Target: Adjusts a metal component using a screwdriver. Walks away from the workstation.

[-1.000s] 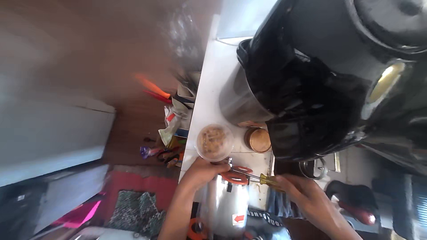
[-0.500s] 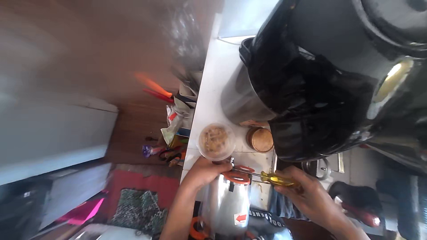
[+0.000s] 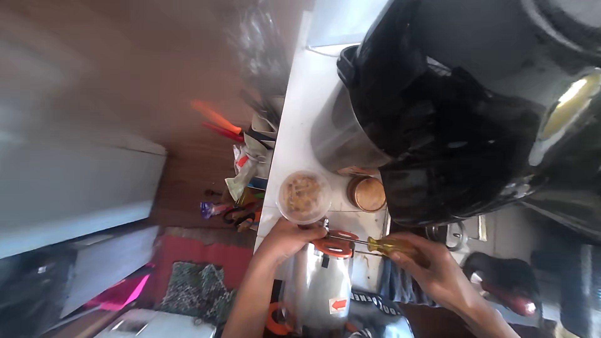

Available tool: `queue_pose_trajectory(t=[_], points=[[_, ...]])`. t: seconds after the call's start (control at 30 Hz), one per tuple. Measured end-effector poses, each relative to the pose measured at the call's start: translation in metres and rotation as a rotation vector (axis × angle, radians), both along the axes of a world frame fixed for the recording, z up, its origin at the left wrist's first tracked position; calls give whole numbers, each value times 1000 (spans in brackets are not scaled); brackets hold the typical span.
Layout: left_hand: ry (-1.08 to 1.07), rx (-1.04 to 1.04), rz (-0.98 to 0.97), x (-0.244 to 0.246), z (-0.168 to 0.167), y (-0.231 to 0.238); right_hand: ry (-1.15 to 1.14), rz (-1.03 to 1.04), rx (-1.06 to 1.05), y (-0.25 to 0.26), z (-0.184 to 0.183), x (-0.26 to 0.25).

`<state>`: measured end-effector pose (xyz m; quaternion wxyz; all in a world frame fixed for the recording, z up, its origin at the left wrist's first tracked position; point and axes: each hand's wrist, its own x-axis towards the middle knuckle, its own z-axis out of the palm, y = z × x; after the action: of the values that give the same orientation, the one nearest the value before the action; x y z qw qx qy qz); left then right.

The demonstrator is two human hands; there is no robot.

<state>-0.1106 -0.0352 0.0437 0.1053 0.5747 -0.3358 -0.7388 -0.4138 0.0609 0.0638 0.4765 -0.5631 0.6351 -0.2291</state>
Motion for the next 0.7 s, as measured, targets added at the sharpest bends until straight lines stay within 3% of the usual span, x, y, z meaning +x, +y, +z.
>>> queue_pose_trajectory(t=[0.13, 0.3, 0.37, 0.57, 0.7], points=[[5, -23, -14, 0, 0, 0, 8, -52, 39, -5, 16, 12], [-6, -28, -9, 0, 2, 1, -44, -192, 422, -6, 22, 14], [-26, -30, 1, -1, 2, 2, -92, -221, 466, -6, 21, 12], [-144, -197, -83, 3, -16, 14, -109, -135, 71, 8, 14, 6], [-28, -128, -97, 10, -5, 8, 26, -35, 8, 12, 15, 8]])
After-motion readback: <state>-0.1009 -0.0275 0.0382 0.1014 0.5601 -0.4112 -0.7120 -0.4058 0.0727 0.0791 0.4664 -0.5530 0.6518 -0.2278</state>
